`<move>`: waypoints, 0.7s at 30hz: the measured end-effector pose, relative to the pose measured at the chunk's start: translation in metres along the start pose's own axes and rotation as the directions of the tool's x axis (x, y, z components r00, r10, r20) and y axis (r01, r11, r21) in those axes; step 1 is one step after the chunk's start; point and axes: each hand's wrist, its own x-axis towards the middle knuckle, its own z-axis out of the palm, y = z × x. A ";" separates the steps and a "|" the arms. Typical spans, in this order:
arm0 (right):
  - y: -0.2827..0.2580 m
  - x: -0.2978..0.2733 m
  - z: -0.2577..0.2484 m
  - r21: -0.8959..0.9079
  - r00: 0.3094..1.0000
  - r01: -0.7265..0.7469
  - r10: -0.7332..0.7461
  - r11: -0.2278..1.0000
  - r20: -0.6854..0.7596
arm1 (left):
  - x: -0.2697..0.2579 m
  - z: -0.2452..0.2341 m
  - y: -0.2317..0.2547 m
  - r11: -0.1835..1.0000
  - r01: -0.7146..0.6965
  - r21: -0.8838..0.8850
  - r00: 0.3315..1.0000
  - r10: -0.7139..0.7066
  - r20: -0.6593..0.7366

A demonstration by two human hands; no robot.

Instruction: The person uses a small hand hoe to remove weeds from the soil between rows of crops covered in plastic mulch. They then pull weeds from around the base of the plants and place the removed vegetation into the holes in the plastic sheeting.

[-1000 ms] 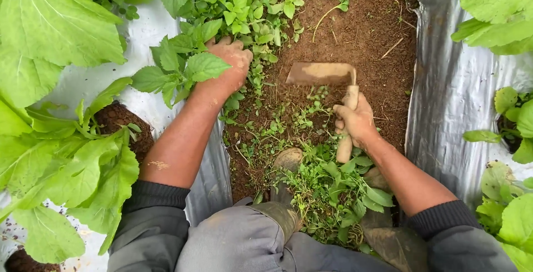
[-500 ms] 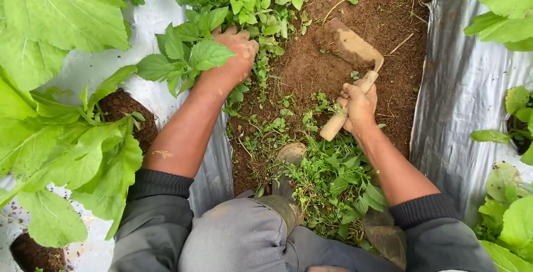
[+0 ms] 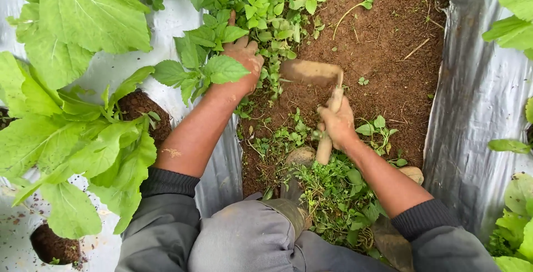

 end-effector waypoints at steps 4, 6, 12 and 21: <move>0.014 -0.005 -0.033 -0.244 0.958 -0.079 0.141 0.967 0.248 | 0.006 -0.006 -0.008 0.961 -0.177 0.210 0.968 0.209 -0.138; -0.009 -0.009 -0.034 -0.048 0.997 -0.041 0.044 0.998 0.061 | 0.013 -0.032 -0.001 0.987 -0.114 0.109 0.921 0.064 0.384; -0.004 0.001 0.022 0.060 1.000 0.002 -0.002 0.998 -0.014 | -0.013 -0.039 -0.011 0.810 0.114 -0.575 0.993 -0.107 0.046; -0.026 0.028 0.006 0.291 0.971 0.190 -0.136 0.938 -0.195 | 0.044 0.053 -0.024 0.967 -0.238 0.094 0.863 0.255 -0.436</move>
